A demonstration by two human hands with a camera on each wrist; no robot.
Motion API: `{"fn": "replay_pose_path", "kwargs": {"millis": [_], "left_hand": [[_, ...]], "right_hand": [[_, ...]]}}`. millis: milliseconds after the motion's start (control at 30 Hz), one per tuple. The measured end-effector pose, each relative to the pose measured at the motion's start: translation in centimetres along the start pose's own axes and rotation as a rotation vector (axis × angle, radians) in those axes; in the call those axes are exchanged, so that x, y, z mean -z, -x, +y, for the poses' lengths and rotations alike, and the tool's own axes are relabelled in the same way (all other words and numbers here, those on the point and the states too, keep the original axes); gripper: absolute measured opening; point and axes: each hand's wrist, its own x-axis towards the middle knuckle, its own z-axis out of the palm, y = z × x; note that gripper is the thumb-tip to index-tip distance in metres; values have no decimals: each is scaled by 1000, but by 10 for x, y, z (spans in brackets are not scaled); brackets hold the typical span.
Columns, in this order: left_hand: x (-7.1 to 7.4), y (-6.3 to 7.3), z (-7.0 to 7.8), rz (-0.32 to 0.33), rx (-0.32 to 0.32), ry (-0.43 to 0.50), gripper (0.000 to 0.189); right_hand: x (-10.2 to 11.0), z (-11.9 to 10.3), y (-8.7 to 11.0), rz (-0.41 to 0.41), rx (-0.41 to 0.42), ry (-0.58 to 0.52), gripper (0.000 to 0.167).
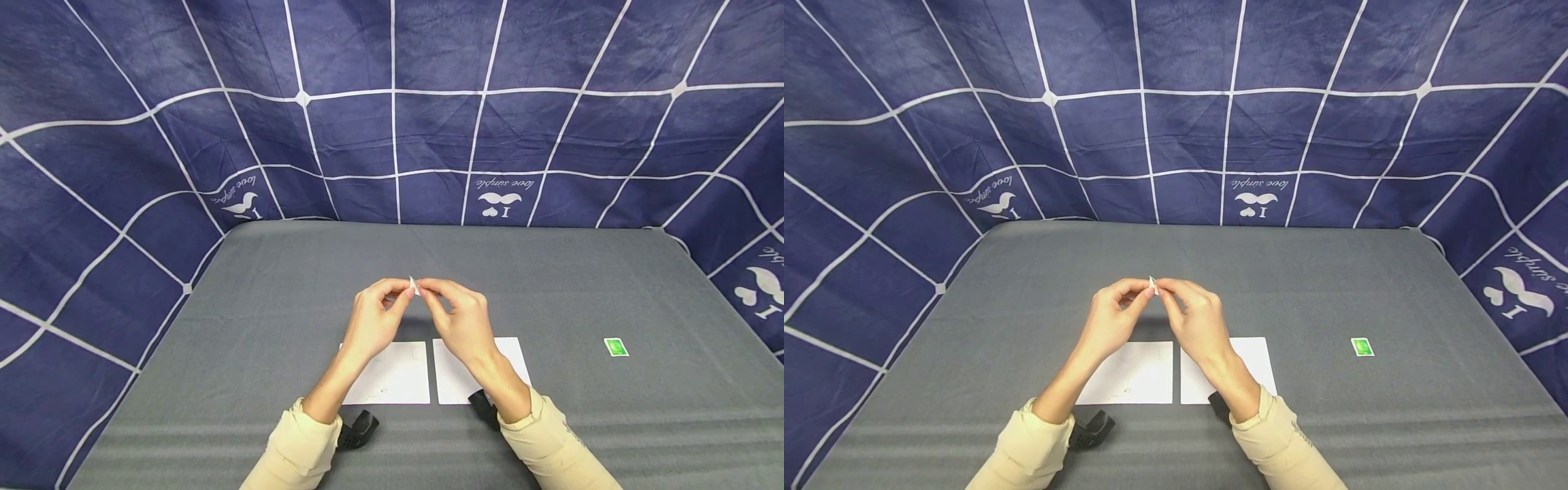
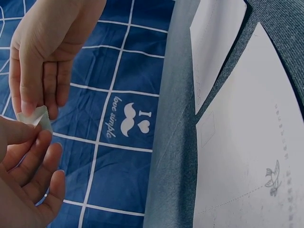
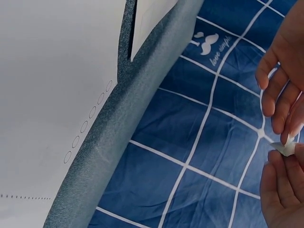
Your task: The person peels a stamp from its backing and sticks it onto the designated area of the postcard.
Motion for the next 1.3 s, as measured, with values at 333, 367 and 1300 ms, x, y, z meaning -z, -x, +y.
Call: {"fn": "replay_pose_path", "kwargs": {"millis": [333,367,1300], "left_hand": [[1,0,1,-5,-5,-6,12],[1,0,2,-6,-4,-2,12],[2,-1,3,-24,33,8,11]], "right_hand": [[1,0,0,-3,-29,-18,13],[1,0,0,-4,-35,-22,13],[4,-2,-1,1,-127,-86,12]]}}
